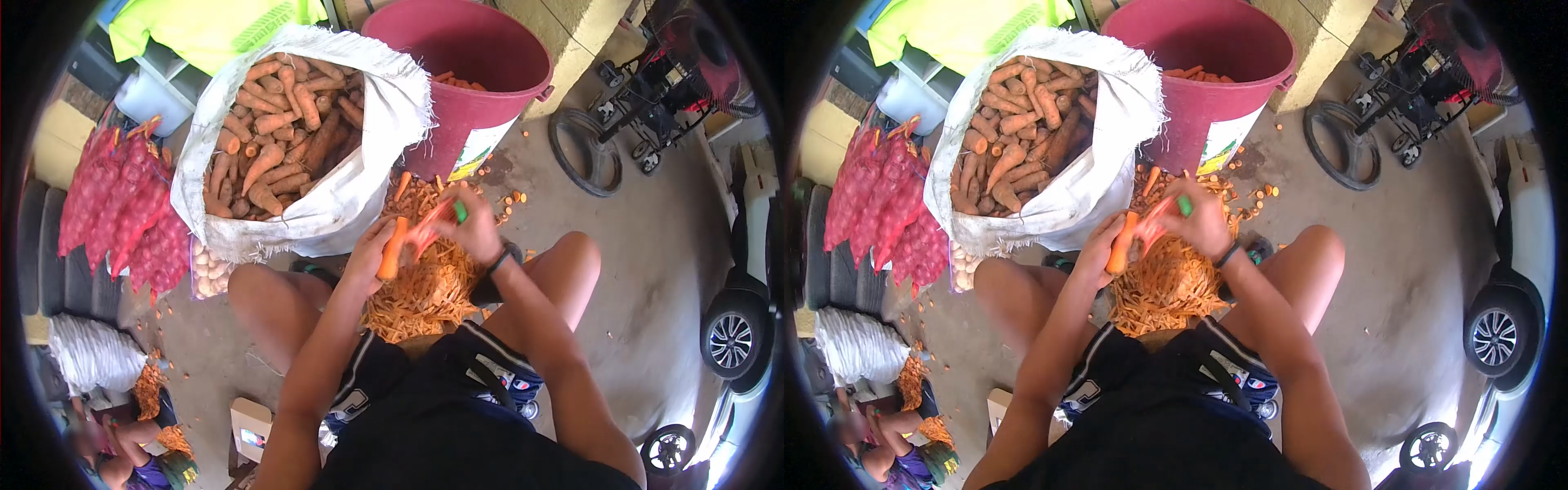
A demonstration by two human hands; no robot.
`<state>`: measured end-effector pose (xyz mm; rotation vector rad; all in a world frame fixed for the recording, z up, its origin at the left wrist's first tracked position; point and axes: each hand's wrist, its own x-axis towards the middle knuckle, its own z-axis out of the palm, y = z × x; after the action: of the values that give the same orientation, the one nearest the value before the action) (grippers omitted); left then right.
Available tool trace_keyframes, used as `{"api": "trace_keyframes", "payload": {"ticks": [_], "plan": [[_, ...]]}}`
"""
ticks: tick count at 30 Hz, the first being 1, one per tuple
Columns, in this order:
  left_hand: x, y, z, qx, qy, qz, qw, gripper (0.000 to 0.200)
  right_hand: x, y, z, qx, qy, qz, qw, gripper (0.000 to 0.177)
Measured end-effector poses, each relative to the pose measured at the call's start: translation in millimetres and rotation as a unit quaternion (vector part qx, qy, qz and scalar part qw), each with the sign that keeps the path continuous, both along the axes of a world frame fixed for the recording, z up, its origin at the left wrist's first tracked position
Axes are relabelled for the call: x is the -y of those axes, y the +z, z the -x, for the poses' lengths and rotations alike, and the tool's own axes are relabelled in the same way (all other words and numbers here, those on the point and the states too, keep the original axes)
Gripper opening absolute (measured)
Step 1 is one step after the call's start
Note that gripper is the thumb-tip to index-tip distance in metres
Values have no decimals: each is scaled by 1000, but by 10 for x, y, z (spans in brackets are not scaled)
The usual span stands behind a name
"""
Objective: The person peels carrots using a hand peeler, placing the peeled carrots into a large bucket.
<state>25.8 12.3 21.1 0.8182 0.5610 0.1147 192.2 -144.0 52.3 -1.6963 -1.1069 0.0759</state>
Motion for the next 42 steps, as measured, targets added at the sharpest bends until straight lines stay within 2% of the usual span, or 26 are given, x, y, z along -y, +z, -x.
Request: {"api": "trace_keyframes", "payload": {"ticks": [3, 4, 8, 11, 12, 15, 18, 24, 27, 28, 29, 31, 33, 35, 38, 39, 41, 42], "plan": [[83, 74, -35, -9, 27, 3, 1000, 35, -14, 108, 279, 37, 76, 42, 996, 50], [105, 116, -14, -15, 25, 3, 1000, 35, -25, 138, 249, 23, 64, 44, 997, 51], [39, 176, 78, -28, -41, -19, 999, 34, -43, 9, -222, 61, -73, 41, 995, 51], [13, 171, 82, -18, -36, -19, 999, 32, -11, -69, -438, 46, -160, 27, 986, 51], [-2, 87, 64, -2, -15, -11, 1000, 31, 2, 12, -335, -55, -131, 53, 988, 53], [47, 118, -20, 6, 32, -1, 999, 29, -11, 45, 150, -24, 35, 8, 999, 54], [78, 149, -2, 16, 12, -13, 1000, 28, -24, 85, 223, 50, 66, 15, 996, 54], [32, 199, 83, -10, -40, -8, 999, 27, -1, 18, -379, 39, -168, 26, 985, 48], [14, 124, 9, 0, -5, 11, 1000, 27, 0, -30, 6, 10, -6, -21, 1000, 55], [75, 208, -27, -13, 13, 3, 1000, 27, 15, 86, 226, 0, 39, 14, 999, 53], [107, 242, -36, -28, 30, -6, 999, 27, 3, 104, 207, 38, 43, 5, 998, 53], [96, 168, 26, -13, -3, -15, 1000, 28, -13, 65, 147, 101, 45, -15, 994, 53], [94, 142, 72, -15, -36, -31, 999, 28, -11, 59, -127, 105, -54, -2, 993, 51], [73, 192, 70, -25, -54, -51, 997, 29, 19, 46, -361, 53, -168, 35, 984, 45], [75, 279, -11, -22, -12, -15, 1000, 29, 34, -29, -164, -41, -84, 26, 995, 48], [100, 269, -36, -19, 12, 5, 1000, 29, 27, 50, 40, -11, -13, -12, 1000, 48], [134, 229, -59, -2, 15, -10, 1000, 29, 10, 108, 261, 47, 70, -2, 996, 46], [135, 194, -27, 0, 15, -19, 1000, 29, 1, 104, 218, 57, 41, 5, 998, 47]]}}
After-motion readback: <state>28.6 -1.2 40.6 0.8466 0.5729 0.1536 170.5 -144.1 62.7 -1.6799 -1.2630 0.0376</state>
